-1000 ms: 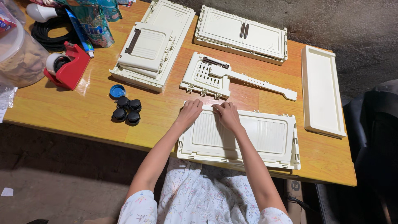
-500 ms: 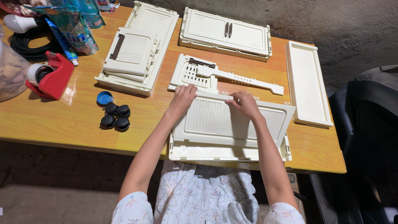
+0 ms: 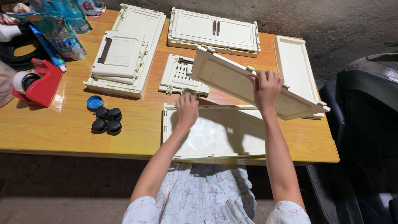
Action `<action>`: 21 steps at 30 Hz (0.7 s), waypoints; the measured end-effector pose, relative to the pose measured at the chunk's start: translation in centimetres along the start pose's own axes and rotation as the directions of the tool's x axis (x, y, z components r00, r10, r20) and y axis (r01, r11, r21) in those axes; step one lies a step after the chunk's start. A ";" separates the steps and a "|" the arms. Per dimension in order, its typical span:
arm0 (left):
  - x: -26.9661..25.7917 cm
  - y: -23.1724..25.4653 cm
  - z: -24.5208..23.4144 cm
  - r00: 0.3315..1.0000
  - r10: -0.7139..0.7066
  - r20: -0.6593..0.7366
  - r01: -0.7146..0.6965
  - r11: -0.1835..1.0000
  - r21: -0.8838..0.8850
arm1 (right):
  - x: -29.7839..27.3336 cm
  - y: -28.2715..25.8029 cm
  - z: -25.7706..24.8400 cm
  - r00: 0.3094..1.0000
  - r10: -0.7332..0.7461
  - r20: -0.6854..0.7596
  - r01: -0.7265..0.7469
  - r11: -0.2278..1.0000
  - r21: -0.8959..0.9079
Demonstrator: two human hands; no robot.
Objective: The person assembles a beige plastic storage crate on a wooden table. They unfold the sides, attach the base and lid, and secure the components by hand. The person then disassembles the crate and reassembles it again, repeating the process.
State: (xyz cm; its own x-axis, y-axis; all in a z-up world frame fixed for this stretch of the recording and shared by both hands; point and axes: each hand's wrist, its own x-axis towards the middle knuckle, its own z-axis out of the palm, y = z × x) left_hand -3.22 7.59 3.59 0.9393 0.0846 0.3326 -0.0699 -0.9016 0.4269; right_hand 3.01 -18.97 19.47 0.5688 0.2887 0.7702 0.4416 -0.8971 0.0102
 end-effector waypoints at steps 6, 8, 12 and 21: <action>-2.0 0.6 6.9 0.970 0.215 -0.114 -0.182 0.953 0.242 | -1.7 0.1 -0.1 0.998 -0.024 -0.060 0.026 0.999 0.029; -1.2 -0.3 7.4 0.951 0.273 -0.145 -0.211 0.916 0.342 | -2.4 0.4 -0.1 0.996 -0.036 -0.085 0.040 0.998 0.039; 0.8 -3.3 5.7 0.960 0.261 0.099 -0.279 0.885 0.373 | -4.1 1.9 0.7 0.981 -0.092 -0.170 0.096 0.995 0.015; -0.4 3.5 3.4 0.934 0.352 0.067 -0.358 0.922 0.144 | -9.7 6.2 4.7 0.968 -0.211 -0.137 0.200 0.976 -0.088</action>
State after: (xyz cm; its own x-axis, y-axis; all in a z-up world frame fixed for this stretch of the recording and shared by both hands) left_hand -2.70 2.93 2.07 0.8748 -0.2670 0.4043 -0.3526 -0.9231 0.1533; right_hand 3.51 -25.81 9.10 0.3621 0.4228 0.8307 0.4840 -0.8469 0.2201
